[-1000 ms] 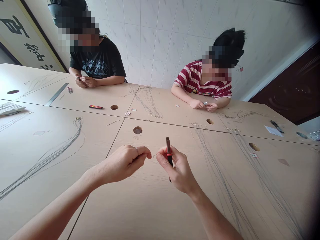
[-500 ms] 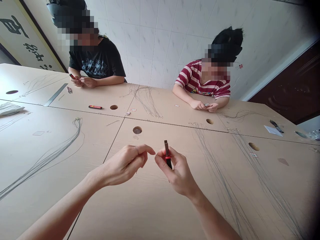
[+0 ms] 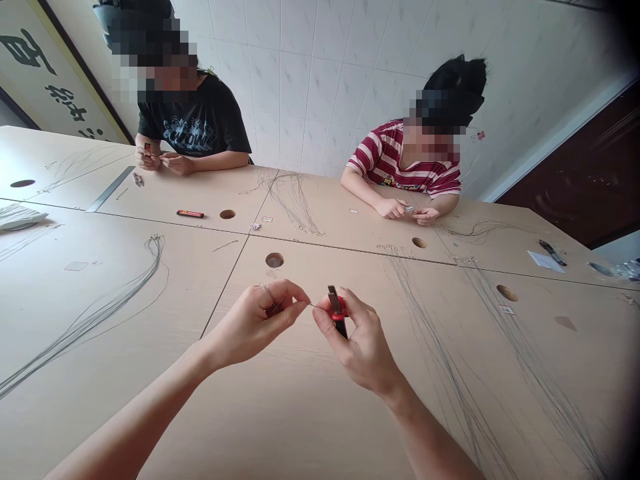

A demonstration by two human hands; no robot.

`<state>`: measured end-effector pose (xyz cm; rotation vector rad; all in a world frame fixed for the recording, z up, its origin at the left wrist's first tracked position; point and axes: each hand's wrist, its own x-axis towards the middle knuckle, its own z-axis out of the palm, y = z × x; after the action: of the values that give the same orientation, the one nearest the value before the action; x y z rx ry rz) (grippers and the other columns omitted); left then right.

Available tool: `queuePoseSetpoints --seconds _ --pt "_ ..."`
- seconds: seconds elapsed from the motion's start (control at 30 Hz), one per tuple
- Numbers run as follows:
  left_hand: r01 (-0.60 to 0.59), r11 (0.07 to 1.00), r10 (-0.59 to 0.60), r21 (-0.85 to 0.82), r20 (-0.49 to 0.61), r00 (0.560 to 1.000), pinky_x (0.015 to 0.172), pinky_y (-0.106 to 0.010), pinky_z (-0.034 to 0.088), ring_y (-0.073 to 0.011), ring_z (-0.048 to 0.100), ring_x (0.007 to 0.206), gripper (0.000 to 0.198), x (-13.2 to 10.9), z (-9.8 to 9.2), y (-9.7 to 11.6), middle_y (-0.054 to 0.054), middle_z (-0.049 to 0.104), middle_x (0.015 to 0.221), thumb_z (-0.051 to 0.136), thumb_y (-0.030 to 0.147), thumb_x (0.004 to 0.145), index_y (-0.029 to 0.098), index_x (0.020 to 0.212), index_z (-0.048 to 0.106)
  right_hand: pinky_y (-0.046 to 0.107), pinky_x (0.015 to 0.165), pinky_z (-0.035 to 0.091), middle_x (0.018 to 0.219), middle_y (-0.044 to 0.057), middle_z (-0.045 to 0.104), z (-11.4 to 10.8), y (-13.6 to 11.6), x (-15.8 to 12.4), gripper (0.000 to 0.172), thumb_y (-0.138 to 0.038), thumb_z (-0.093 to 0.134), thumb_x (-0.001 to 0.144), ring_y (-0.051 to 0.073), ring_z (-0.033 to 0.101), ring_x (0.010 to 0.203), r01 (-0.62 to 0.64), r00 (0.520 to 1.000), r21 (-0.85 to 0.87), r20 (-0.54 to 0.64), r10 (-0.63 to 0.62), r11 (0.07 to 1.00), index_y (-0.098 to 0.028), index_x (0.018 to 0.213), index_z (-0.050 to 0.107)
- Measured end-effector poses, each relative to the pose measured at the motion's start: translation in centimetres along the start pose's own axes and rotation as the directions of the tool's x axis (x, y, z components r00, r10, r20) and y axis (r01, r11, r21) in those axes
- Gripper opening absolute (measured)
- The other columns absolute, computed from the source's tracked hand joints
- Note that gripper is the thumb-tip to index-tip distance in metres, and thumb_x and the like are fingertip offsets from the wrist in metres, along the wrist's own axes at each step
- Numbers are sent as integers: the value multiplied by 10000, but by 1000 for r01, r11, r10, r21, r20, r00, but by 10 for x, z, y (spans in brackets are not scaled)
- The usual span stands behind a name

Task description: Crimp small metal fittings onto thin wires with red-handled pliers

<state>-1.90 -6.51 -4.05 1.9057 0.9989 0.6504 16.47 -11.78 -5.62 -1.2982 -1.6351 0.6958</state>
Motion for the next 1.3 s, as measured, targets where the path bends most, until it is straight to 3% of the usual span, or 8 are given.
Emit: queuePoseSetpoints --seconds 0.27,0.87,0.97,1.1,1.2,1.3 --pt "-59 996 59 -63 5 998 442 -193 258 -78 247 489 111 0 1 3 93 300 547 510 252 915 194 919 604 283 679 436 736 -1 503 -1 -1 1 155 -272 518 929 145 472 708 11 1000 -31 18 -11 999 -221 785 490" --pt "-7 997 8 -71 19 1000 449 -203 270 -77 275 508 130 1 2 3 77 343 558 525 255 919 180 864 616 286 675 428 717 -5 500 0 -1 2 161 -270 511 932 150 471 704 29 999 -39 16 -28 999 -225 783 473" --pt "-27 996 25 -80 -24 999 442 -193 305 -69 315 483 121 1 2 4 77 390 549 535 252 916 181 906 633 289 683 430 723 -4 506 -1 -1 1 161 -283 507 936 152 479 712 16 1000 -44 18 -15 999 -224 788 482" --pt "-70 979 43 -193 -138 989 508 -216 463 -87 554 521 223 -1 1 1 5 653 714 500 264 950 188 1111 634 292 702 432 728 -2 520 -3 -1 0 169 -293 513 934 154 495 726 12 1000 -56 10 -11 998 -224 783 485" --pt "-125 929 16 -349 -300 954 650 -242 551 -130 686 708 215 -3 -5 -3 -61 739 955 542 301 949 191 1062 688 284 685 419 715 -8 512 -7 4 1 187 -304 518 932 145 487 702 -8 1000 -54 -29 6 999 -219 770 479" --pt "-142 826 -69 -546 -347 935 727 -228 581 -145 715 799 169 -7 -19 -6 -47 760 1019 627 326 905 226 983 739 276 670 406 723 -10 519 -13 14 2 205 -320 525 931 132 477 669 -37 997 -40 -71 35 999 -215 761 481"
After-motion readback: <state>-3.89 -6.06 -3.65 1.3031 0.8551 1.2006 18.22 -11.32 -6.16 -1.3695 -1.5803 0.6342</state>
